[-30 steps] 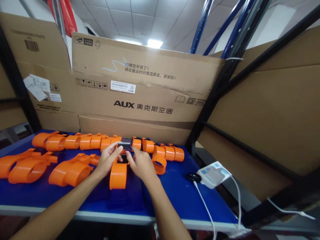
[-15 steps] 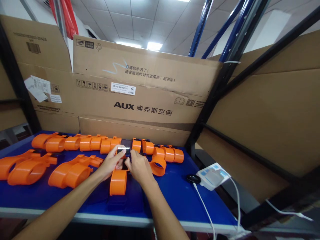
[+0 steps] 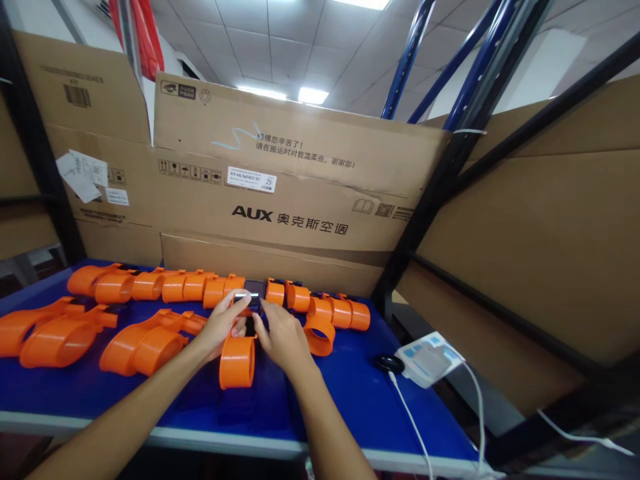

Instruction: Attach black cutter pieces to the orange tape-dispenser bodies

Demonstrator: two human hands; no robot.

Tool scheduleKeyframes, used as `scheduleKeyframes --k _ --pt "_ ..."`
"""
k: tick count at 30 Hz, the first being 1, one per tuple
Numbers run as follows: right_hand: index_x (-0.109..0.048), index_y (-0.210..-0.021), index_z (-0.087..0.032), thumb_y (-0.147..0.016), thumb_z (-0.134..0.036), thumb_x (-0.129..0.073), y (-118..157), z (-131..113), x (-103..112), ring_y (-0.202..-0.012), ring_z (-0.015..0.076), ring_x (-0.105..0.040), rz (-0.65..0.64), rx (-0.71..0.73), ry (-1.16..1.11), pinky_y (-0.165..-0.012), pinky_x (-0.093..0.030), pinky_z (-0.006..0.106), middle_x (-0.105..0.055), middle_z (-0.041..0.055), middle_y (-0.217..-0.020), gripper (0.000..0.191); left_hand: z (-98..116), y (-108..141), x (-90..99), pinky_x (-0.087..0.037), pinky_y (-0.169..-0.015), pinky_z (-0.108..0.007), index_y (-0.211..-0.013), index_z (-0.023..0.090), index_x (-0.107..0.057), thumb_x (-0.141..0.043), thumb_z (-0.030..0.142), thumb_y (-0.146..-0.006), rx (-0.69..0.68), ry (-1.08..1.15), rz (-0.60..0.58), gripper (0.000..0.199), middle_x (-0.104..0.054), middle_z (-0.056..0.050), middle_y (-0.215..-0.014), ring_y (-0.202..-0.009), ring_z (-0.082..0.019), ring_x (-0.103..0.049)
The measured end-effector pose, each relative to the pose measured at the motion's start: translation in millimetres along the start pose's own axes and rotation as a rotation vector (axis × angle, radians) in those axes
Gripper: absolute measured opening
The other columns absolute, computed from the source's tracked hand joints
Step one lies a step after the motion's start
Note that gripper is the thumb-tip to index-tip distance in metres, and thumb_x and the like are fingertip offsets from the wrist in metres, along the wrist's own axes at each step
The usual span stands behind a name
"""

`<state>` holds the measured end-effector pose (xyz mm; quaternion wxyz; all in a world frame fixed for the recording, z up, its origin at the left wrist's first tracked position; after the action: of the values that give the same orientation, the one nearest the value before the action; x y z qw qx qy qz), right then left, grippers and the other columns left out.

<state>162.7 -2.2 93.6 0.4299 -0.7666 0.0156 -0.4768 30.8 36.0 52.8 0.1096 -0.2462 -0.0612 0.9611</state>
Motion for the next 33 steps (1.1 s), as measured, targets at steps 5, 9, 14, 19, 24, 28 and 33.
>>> scheduleKeyframes --k 5,9,14,19,24,28,33 --pt "-0.045 -0.148 -0.018 -0.098 -0.025 -0.049 3.9 0.7 0.8 -0.106 0.0273 -0.071 0.042 0.059 0.0 -0.092 -0.06 0.042 -0.07 0.0153 -0.123 0.052 -1.7 1.1 -0.4 -0.031 -0.042 -0.018 -0.103 0.022 -0.058 -0.075 0.054 -0.078 0.013 0.016 0.003 0.043 -0.039 0.012 -0.051 -0.035 -0.004 -0.031" --pt "-0.039 -0.152 -0.016 -0.095 -0.02 -0.048 5.3 1.3 -3.4 -0.095 0.0261 -0.073 0.015 0.097 0.032 -0.084 -0.062 0.04 -0.073 0.0141 -0.113 0.059 -3.8 1.8 -1.5 -0.03 -0.042 -0.019 -0.104 0.023 -0.058 -0.074 0.055 -0.079 0.03 0.016 -0.017 0.043 -0.036 0.012 -0.046 -0.036 -0.006 -0.03" --pt "-0.038 -0.152 -0.012 -0.089 -0.012 -0.047 8.2 1.8 -13.0 -0.083 0.0246 -0.073 0.066 0.093 0.137 -0.077 -0.062 0.037 -0.075 0.013 -0.101 0.063 -5.9 3.0 -3.0 -0.027 -0.041 -0.019 -0.106 0.022 -0.058 -0.077 0.054 -0.078 0.079 0.006 -0.053 0.046 -0.036 0.012 -0.042 -0.036 -0.007 -0.03" --pt "-0.04 -0.15 -0.009 -0.089 -0.011 -0.047 11.7 1.4 -21.5 -0.077 0.0241 -0.073 0.088 0.11 0.199 -0.073 -0.062 0.035 -0.076 0.0125 -0.094 0.061 -7.9 2.1 -2.1 -0.028 -0.041 -0.019 -0.106 0.021 -0.059 -0.079 0.051 -0.077 0.102 0.024 -0.058 0.046 -0.039 0.012 -0.044 -0.037 -0.006 -0.031" --pt "-0.039 -0.151 -0.009 -0.09 -0.011 -0.047 10.2 0.6 -16.2 -0.079 0.0254 -0.074 0.093 0.131 0.187 -0.072 -0.063 0.037 -0.076 0.0132 -0.095 0.062 -6.0 2.4 -3.0 -0.028 -0.041 -0.018 -0.106 0.022 -0.06 -0.079 0.049 -0.077 0.097 0.042 -0.07 0.044 -0.038 0.012 -0.044 -0.037 -0.006 -0.032" --pt "-0.042 -0.151 -0.015 -0.092 -0.014 -0.05 7.1 -2.4 -2.6 -0.091 0.0253 -0.074 0.095 0.167 0.066 -0.08 -0.063 0.038 -0.075 0.0135 -0.11 0.059 -1.9 3.9 -4.1 -0.028 -0.042 -0.018 -0.103 0.022 -0.059 -0.078 0.049 -0.078 0.081 0.053 -0.056 0.041 -0.035 0.013 -0.043 -0.035 -0.005 -0.03" --pt "-0.056 -0.138 -0.017 -0.095 -0.026 -0.059 6.4 0.6 8.3 -0.093 0.0254 -0.074 0.167 0.118 -0.046 -0.085 -0.063 0.039 -0.075 0.014 -0.11 0.044 -1.1 4.8 -5.6 -0.029 -0.04 -0.018 -0.099 0.022 -0.06 -0.078 0.051 -0.077 0.082 -0.004 -0.045 0.041 -0.045 0.011 -0.049 -0.034 -0.004 -0.031"
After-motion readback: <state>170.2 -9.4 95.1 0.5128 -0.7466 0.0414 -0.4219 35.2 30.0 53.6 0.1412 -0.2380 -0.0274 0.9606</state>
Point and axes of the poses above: each hand's wrist, its own y-axis away from the middle knuckle, its own x-axis out of the back of the hand, z = x × y, the point moved 6 cm from there along -y, towards the middle knuckle
